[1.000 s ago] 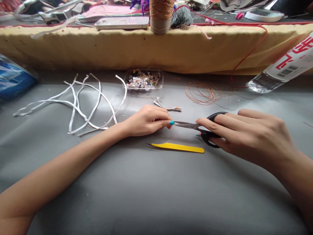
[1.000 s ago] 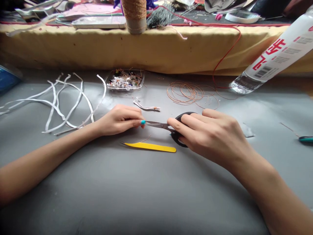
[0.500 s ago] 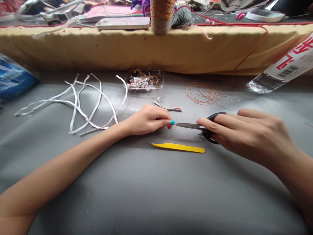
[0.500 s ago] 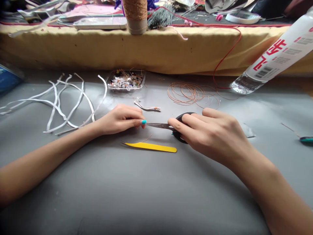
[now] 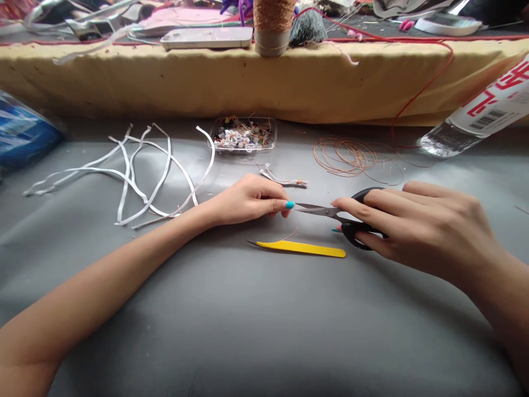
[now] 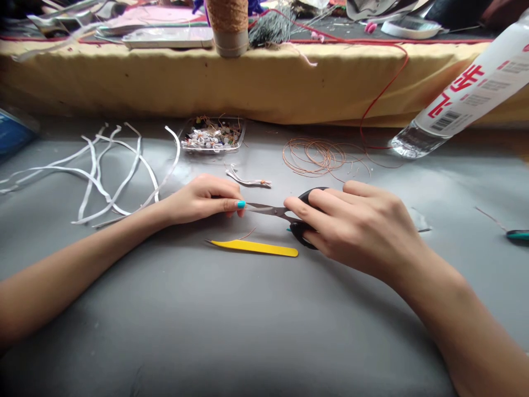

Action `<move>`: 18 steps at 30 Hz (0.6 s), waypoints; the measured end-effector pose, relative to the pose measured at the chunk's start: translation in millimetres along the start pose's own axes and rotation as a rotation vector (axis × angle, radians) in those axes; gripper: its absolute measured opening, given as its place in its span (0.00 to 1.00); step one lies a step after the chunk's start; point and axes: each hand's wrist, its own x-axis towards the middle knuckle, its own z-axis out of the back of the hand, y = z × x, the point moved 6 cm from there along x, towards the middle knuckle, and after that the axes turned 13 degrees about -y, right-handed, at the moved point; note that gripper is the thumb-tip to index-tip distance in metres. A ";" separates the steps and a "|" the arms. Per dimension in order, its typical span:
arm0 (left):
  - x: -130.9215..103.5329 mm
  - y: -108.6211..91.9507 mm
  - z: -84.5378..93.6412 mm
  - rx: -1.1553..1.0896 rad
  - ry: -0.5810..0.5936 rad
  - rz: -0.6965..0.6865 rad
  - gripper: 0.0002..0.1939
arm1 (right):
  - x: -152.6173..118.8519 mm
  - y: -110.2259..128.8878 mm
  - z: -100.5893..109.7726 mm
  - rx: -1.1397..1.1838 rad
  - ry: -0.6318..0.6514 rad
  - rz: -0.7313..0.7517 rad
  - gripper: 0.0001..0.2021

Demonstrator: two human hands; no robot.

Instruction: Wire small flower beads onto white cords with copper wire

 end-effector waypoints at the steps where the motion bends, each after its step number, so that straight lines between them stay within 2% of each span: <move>1: -0.2 0.0 -0.2 -0.002 0.001 0.002 0.13 | -0.3 0.2 -0.3 0.006 0.006 -0.001 0.09; 8: -0.3 0.1 -0.8 0.006 0.000 0.004 0.14 | -3.0 -0.8 -2.6 0.045 0.044 -0.032 0.10; 18: 0.2 -0.8 -0.9 0.019 -0.009 0.012 0.14 | -3.8 2.1 -1.3 0.032 0.020 -0.003 0.11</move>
